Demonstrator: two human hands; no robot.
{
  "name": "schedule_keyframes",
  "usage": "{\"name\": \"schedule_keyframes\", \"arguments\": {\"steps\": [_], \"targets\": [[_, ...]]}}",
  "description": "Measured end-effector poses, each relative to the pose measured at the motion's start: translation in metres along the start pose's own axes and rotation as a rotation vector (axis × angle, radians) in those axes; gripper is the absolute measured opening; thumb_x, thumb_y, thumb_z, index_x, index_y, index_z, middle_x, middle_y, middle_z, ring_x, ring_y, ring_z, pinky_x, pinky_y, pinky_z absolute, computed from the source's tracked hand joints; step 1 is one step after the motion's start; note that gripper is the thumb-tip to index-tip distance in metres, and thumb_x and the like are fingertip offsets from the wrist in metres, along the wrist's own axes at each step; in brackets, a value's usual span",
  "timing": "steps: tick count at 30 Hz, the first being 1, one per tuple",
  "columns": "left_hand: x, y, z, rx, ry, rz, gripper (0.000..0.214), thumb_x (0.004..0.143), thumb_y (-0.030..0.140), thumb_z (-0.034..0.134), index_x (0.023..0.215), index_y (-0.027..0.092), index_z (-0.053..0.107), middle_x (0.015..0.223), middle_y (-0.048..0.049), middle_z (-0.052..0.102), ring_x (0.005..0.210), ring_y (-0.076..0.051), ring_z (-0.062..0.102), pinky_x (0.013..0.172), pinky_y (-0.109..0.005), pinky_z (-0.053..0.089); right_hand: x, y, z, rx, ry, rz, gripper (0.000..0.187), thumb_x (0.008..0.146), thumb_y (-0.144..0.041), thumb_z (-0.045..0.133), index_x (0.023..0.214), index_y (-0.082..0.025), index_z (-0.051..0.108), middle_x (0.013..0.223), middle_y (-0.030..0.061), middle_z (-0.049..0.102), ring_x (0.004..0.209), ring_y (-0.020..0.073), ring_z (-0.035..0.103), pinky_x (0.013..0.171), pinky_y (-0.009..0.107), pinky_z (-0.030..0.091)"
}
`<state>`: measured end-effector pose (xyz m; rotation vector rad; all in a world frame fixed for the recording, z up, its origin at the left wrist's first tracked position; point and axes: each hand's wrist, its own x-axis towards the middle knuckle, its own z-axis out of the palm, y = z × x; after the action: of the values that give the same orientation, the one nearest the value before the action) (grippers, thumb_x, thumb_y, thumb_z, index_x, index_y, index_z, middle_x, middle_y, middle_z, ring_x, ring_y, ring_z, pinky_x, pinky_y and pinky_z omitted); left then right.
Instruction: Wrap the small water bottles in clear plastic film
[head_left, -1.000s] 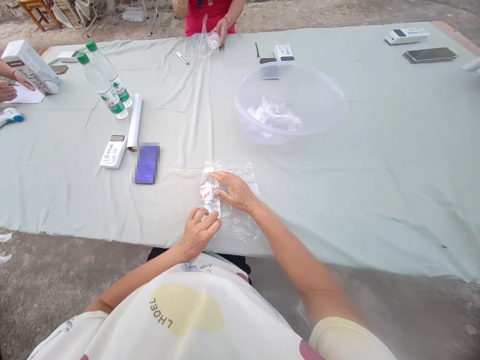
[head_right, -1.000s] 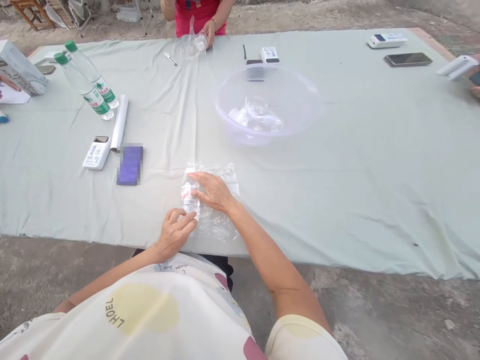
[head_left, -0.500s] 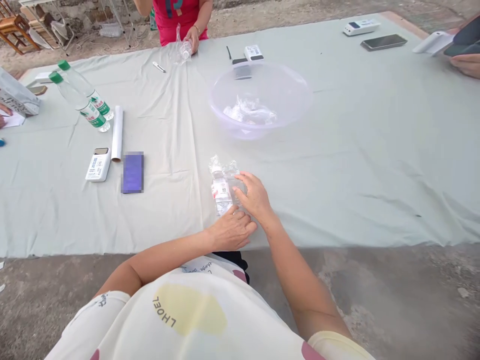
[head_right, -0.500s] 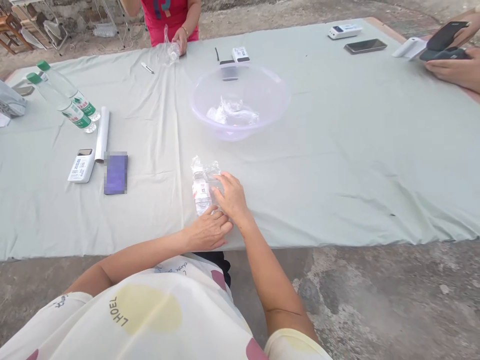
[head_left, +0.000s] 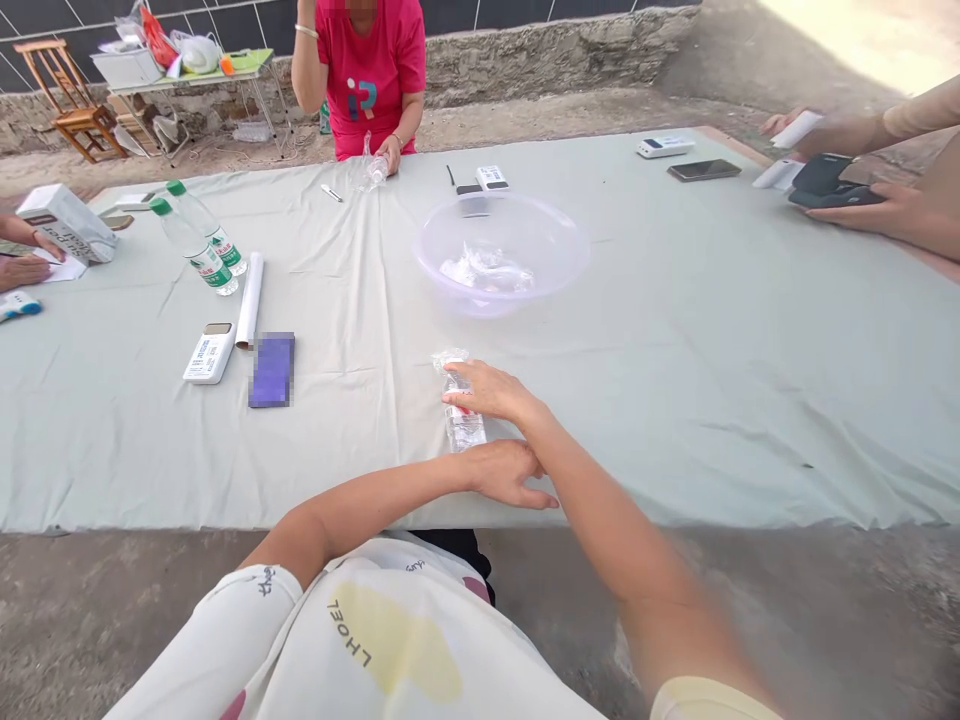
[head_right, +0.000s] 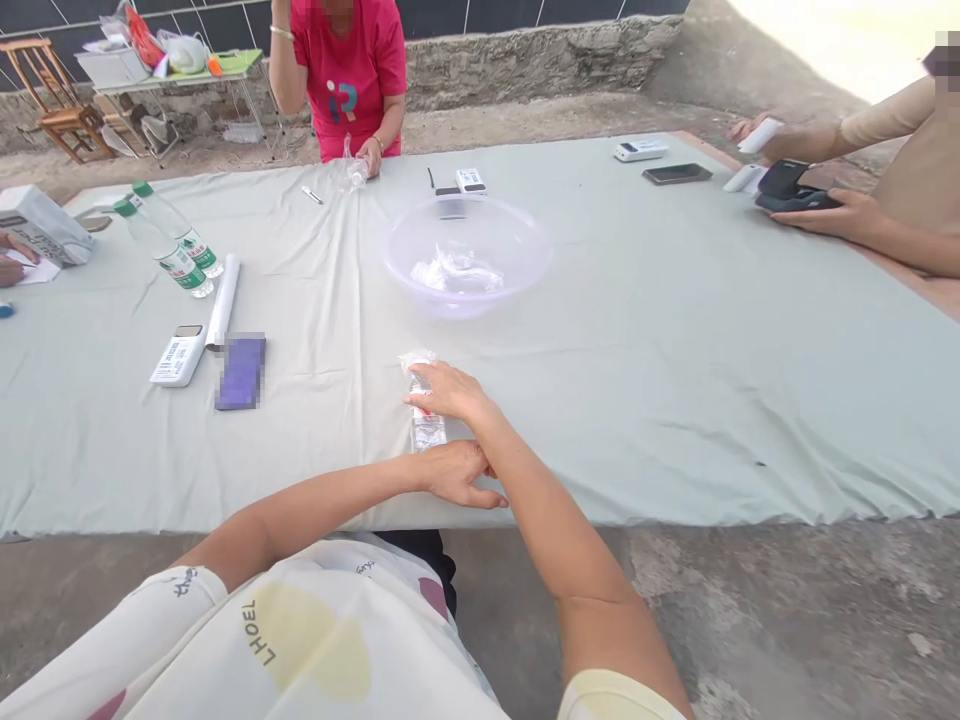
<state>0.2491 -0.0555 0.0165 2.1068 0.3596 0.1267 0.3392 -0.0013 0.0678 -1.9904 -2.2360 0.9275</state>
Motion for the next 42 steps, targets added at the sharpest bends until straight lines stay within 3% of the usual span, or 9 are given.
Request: {"name": "schedule_keyframes", "arguments": {"steps": [4,13,15,20,24,28,32,37,42], "targets": [[0.004,0.001,0.002,0.022,0.092,-0.033,0.035,0.084,0.043,0.061,0.106,0.015,0.059,0.096,-0.0091,0.066,0.088,-0.025,0.064,0.07,-0.033,0.049,0.009,-0.004,-0.008,0.099,-0.068,0.055,0.062,0.086,-0.06,0.054,0.139,-0.03,0.044,0.103,0.0083,0.069,0.097,0.0295,0.065,0.079,0.038,0.049],[-0.04,-0.003,0.015,0.115,0.134,0.075,0.016,0.083,0.032,0.062,0.075,0.022,0.053,0.072,-0.0007,0.059,0.07,-0.017,0.056,0.064,-0.03,0.042,0.03,-0.016,0.009,0.217,0.086,0.232,0.031,0.075,-0.039,0.061,0.1,-0.021,0.053,0.08,0.0048,0.063,0.073,0.0221,0.06,0.06,0.03,0.041],[-0.07,-0.005,0.012,-0.088,0.308,0.04,0.018,0.085,0.033,0.058,0.073,0.021,0.053,0.073,0.0004,0.059,0.071,-0.015,0.055,0.069,-0.028,0.044,0.024,-0.007,0.016,0.249,0.142,0.245,0.03,0.079,-0.04,0.055,0.102,-0.021,0.051,0.088,0.0049,0.064,0.076,0.0202,0.061,0.061,0.028,0.043],[-0.136,-0.022,-0.005,-0.639,1.004,-0.44,0.019,0.087,0.039,0.06,0.094,0.022,0.059,0.099,-0.0045,0.061,0.095,-0.019,0.057,0.081,-0.031,0.048,0.001,0.001,0.03,0.627,0.351,0.227,0.037,0.077,-0.043,0.057,0.108,-0.025,0.05,0.085,0.0003,0.06,0.076,0.0193,0.06,0.058,0.027,0.047],[-0.153,-0.023,-0.01,-1.026,0.822,-0.519,0.045,0.086,0.057,0.062,0.117,0.024,0.057,0.126,-0.0117,0.056,0.117,-0.027,0.053,0.084,-0.04,0.053,-0.022,-0.031,0.029,0.696,0.559,0.122,0.03,0.074,-0.04,0.06,0.099,-0.027,0.049,0.071,-0.0051,0.054,0.06,0.0164,0.054,0.056,0.029,0.046],[-0.154,-0.01,-0.021,-1.418,0.718,-0.325,0.054,0.086,0.066,0.056,0.127,0.032,0.049,0.134,-0.0095,0.055,0.114,-0.029,0.06,0.087,-0.051,0.054,-0.044,-0.08,0.03,0.523,0.809,-0.178,0.026,0.078,-0.037,0.059,0.098,-0.028,0.045,0.074,-0.0031,0.057,0.057,0.0165,0.053,0.056,0.032,0.047],[-0.156,-0.012,-0.044,-1.705,0.733,-0.162,0.05,0.09,0.062,0.053,0.12,0.022,0.058,0.118,-0.0096,0.065,0.102,-0.026,0.066,0.088,-0.045,0.052,-0.054,-0.116,0.04,0.457,0.981,-0.544,0.021,0.08,-0.027,0.054,0.096,-0.029,0.041,0.079,0.0004,0.058,0.067,0.0198,0.061,0.062,0.037,0.051],[-0.158,-0.042,-0.049,-1.806,0.707,-0.173,0.031,0.088,0.041,0.063,0.104,0.015,0.066,0.093,-0.0065,0.07,0.086,-0.019,0.065,0.079,-0.031,0.05,-0.043,-0.138,0.053,0.565,0.891,-0.687,0.018,0.081,-0.027,0.061,0.088,-0.029,0.044,0.065,-0.0043,0.051,0.051,0.0144,0.049,0.048,0.03,0.042],[-0.159,-0.061,-0.052,-1.815,0.876,-0.166,0.02,0.073,0.028,0.071,0.087,0.017,0.064,0.081,-0.0016,0.064,0.077,-0.016,0.06,0.074,-0.029,0.048,-0.028,-0.143,0.04,0.79,0.512,-0.586,0.015,0.08,-0.035,0.066,0.084,-0.026,0.054,0.079,0.0015,0.065,0.07,0.018,0.064,0.062,0.033,0.053]]}}
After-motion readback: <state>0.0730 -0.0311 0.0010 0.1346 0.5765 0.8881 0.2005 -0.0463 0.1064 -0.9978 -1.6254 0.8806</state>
